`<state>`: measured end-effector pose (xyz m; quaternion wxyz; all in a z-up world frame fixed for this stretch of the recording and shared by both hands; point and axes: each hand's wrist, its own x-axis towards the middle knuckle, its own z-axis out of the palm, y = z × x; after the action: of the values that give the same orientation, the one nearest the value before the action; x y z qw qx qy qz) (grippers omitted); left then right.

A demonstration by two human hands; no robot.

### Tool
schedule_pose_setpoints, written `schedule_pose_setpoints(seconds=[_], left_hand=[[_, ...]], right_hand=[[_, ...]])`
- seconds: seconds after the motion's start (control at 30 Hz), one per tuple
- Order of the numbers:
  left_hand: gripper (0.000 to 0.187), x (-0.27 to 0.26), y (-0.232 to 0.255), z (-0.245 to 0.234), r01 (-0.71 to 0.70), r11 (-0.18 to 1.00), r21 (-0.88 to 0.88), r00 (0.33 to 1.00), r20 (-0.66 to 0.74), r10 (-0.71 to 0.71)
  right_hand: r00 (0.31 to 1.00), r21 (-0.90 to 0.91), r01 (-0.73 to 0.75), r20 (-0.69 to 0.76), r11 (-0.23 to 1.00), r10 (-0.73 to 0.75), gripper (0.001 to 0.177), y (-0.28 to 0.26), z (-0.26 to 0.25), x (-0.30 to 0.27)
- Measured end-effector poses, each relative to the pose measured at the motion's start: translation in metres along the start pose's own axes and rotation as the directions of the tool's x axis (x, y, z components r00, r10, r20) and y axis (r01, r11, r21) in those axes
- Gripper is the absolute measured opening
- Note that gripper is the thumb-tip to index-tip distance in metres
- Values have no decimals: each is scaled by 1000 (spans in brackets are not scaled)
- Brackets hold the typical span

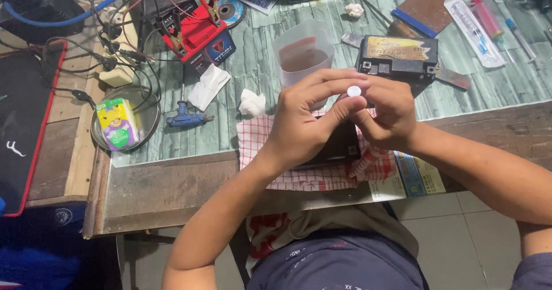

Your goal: Using a syringe to fill the individual cells of a lead-acid battery with liquid.

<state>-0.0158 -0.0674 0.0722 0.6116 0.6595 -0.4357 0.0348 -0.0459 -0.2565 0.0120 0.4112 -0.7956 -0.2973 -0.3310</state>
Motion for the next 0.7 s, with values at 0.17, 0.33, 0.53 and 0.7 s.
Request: schedule_pose_setpoints(seconds=[0.17,0.33,0.53,0.7], left_hand=[[13,0,-3,2,32,999,-14,999,-33,-32],[13,3,-3,1,23,1000,3,999,-29,-23],[11,10,-1,1,-38,999,16,998,-56,39],[13,18,3,1,-73,997,4,994,-79,73]], right_hand=[[1000,6,0,1,1000,0,28,6,1,-4],[1000,-15,-8,-15,1000,8,33,6,2,-5],[999,-22,-15,-38,1000,14,35,13,3,-10],[999,-61,-20,-29,998,19,34,11,1,-8]])
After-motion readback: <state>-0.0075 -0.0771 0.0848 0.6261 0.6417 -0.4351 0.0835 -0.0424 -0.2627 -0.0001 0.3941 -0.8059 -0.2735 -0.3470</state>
